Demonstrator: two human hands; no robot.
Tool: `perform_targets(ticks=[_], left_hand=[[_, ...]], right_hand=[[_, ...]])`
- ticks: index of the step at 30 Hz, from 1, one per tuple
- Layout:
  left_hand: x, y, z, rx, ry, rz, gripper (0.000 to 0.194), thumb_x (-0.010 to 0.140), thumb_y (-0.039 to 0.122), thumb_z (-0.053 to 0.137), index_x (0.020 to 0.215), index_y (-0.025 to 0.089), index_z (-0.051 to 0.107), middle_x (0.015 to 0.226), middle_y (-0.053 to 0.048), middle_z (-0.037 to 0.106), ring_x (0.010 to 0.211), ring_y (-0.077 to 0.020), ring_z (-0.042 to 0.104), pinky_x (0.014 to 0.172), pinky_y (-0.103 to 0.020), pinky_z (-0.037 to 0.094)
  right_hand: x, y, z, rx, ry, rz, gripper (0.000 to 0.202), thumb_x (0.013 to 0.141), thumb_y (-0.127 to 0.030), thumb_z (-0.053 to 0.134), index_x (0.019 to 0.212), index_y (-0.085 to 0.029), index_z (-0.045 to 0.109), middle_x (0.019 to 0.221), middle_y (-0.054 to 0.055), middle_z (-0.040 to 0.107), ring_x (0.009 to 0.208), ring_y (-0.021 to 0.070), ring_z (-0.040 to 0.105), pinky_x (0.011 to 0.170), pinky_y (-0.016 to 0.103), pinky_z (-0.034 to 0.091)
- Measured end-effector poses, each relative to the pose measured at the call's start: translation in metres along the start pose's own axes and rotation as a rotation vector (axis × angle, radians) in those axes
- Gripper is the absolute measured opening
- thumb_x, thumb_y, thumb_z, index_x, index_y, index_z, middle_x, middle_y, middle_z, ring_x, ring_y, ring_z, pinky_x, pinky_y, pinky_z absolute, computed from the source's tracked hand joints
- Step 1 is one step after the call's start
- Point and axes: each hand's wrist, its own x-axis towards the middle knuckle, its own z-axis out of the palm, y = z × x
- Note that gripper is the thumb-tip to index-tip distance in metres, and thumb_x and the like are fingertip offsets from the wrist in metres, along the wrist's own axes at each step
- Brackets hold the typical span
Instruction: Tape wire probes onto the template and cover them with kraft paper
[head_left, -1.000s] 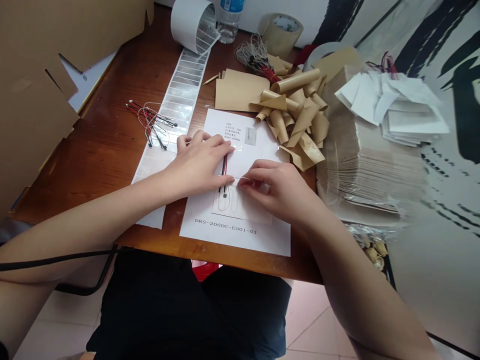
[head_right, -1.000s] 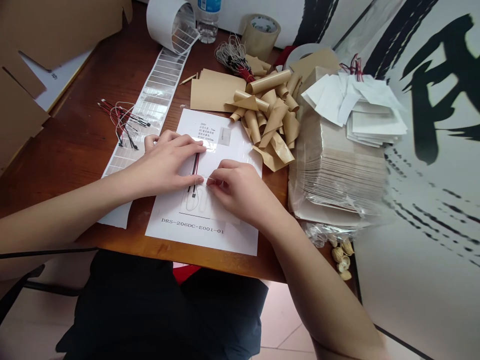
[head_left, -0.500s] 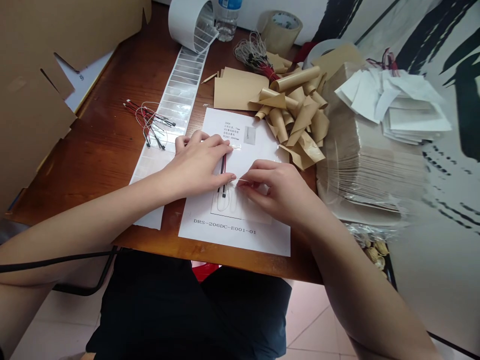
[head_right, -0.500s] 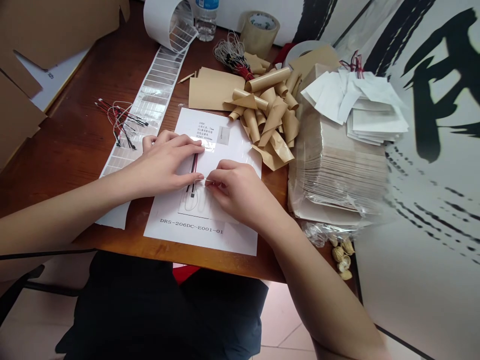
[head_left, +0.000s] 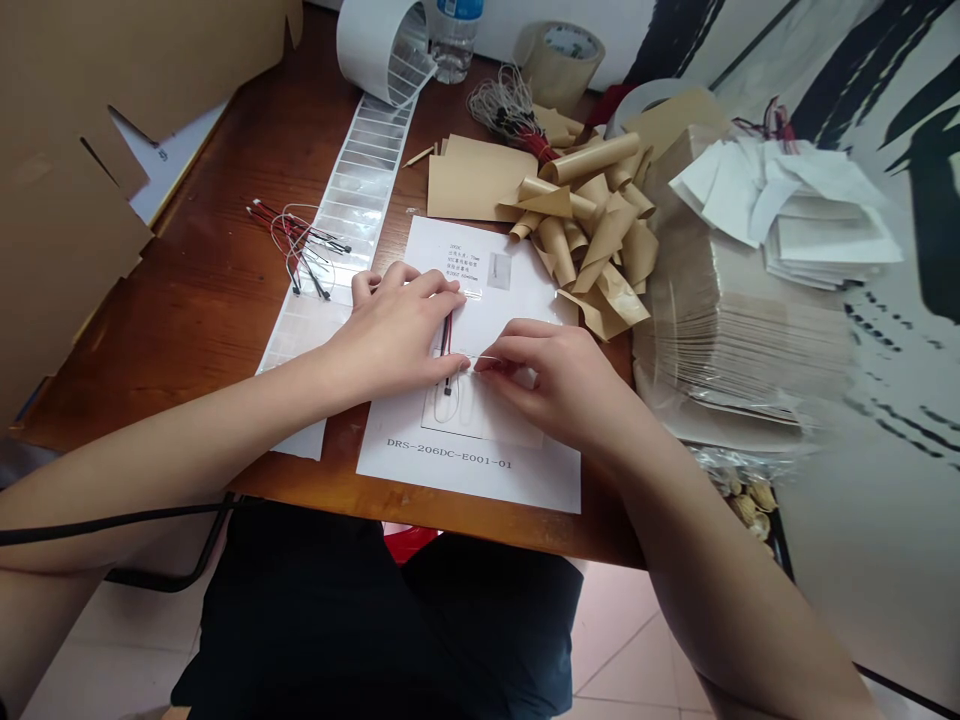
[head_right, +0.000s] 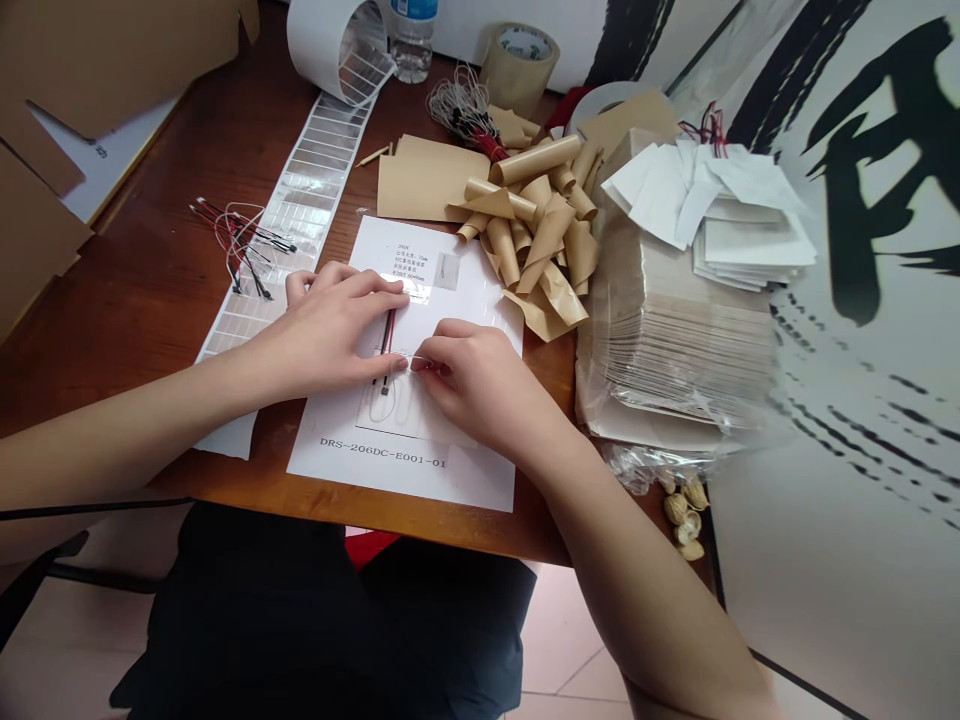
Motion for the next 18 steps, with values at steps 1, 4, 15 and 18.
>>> perform_targets(ticks=[1, 4, 15, 18], left_hand=[[-0.0001, -0.0001, 0.0005, 0.005, 0.004, 0.004, 0.060, 0.087, 0.051, 0.070, 0.138, 0.022, 0.064, 0.152, -0.010, 0.057, 0.137, -0.0395, 0.041, 0.105, -0.057, 0.025], [-0.0005, -0.0004, 0.0013, 0.020, 0.016, 0.017, 0.058, 0.088, 0.051, 0.069, 0.137, 0.021, 0.064, 0.152, -0.010, 0.057, 0.136, -0.0393, 0.042, 0.105, -0.057, 0.025], [-0.0007, -0.0001, -0.0006, 0.045, 0.006, 0.017, 0.055, 0.089, 0.050, 0.068, 0.137, 0.023, 0.065, 0.153, -0.010, 0.056, 0.137, -0.0400, 0.041, 0.107, -0.057, 0.024], [-0.0005, -0.0005, -0.0001, 0.044, 0.008, 0.022, 0.057, 0.089, 0.051, 0.068, 0.137, 0.022, 0.065, 0.153, -0.010, 0.056, 0.136, -0.0400, 0.042, 0.107, -0.057, 0.024]], right_hand=[[0.0000, 0.0000, 0.0001, 0.000, 0.003, -0.009, 0.019, 0.087, -0.008, 0.061, 0.085, -0.015, 0.078, 0.082, 0.005, 0.070, 0.067, 0.0146, 0.060, 0.066, 0.028, 0.046], [-0.0002, 0.0001, 0.0002, 0.004, 0.019, -0.040, 0.022, 0.087, -0.006, 0.060, 0.086, -0.016, 0.079, 0.080, 0.005, 0.070, 0.067, 0.0145, 0.060, 0.065, 0.027, 0.045], [-0.0015, 0.0021, 0.0013, 0.026, 0.025, -0.098, 0.025, 0.090, -0.009, 0.063, 0.088, -0.021, 0.084, 0.078, 0.004, 0.070, 0.063, 0.0132, 0.058, 0.062, 0.027, 0.043], [-0.0017, 0.0023, 0.0021, 0.010, 0.026, -0.107, 0.025, 0.090, -0.009, 0.062, 0.088, -0.021, 0.084, 0.078, 0.004, 0.069, 0.061, 0.0125, 0.056, 0.061, 0.027, 0.043]])
